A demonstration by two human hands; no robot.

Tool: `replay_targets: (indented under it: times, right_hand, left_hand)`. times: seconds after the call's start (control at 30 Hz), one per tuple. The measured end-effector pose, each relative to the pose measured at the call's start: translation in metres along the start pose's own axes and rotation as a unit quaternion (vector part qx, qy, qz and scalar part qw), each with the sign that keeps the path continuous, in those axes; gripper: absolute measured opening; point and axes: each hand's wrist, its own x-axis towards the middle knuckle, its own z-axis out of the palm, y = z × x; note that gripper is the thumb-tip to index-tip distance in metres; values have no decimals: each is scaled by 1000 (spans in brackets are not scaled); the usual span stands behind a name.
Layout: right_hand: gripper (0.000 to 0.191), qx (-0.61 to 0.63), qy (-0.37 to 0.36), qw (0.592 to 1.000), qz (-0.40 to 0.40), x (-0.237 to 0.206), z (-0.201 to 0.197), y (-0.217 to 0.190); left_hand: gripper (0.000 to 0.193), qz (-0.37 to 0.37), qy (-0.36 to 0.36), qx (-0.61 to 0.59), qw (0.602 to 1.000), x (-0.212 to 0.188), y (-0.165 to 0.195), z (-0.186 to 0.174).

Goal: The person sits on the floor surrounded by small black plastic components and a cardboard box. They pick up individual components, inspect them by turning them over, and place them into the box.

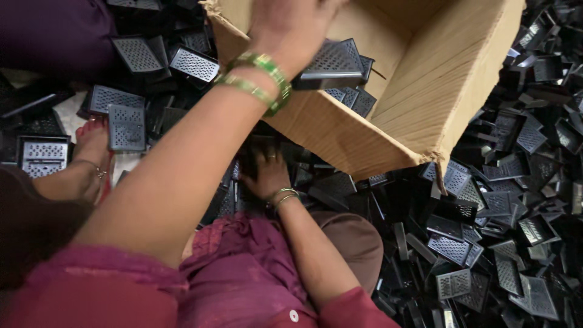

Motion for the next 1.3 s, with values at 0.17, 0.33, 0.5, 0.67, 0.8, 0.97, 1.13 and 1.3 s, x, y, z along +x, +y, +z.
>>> replay_targets:
  times: [0.17,0.33,0.5,0.67,0.8,0.97,1.13,1.3]
  right_hand:
    - [84,44,-6,997,67,12,7,-1]
    - [62,75,-17,992,100,23,12,9]
    - [58,212,113,966,99,10,10,43]
    - [70,123,15,984,131,-8,13,57]
    - [59,-24,-46,994,98,-9,2,25]
    - [83,-44,-115,990,63,-3,-16,-6]
    - [71,-7,-76,995,69,-2,-9,16]
    - [66,158,45,984,72,-3,-10,33]
  left_hand:
    - [27,33,145,90,985,-87,-73,-70]
    - [40,-110,-254,292,916,-172,-140,-77]
    - [63,-159,-242,273,917,-231,-145,-32]
    - [69,-199,-160,254,933,-248,-145,-7]
    - [69,-184,-77,241,950,-256,-152,-7]
    - [82,-278,-182,254,908,-249,-158,-29]
    - [115,-291,-489,236,788,-235,-175,-48]
    - [86,-212,-575,277,740,-245,-191,-44]
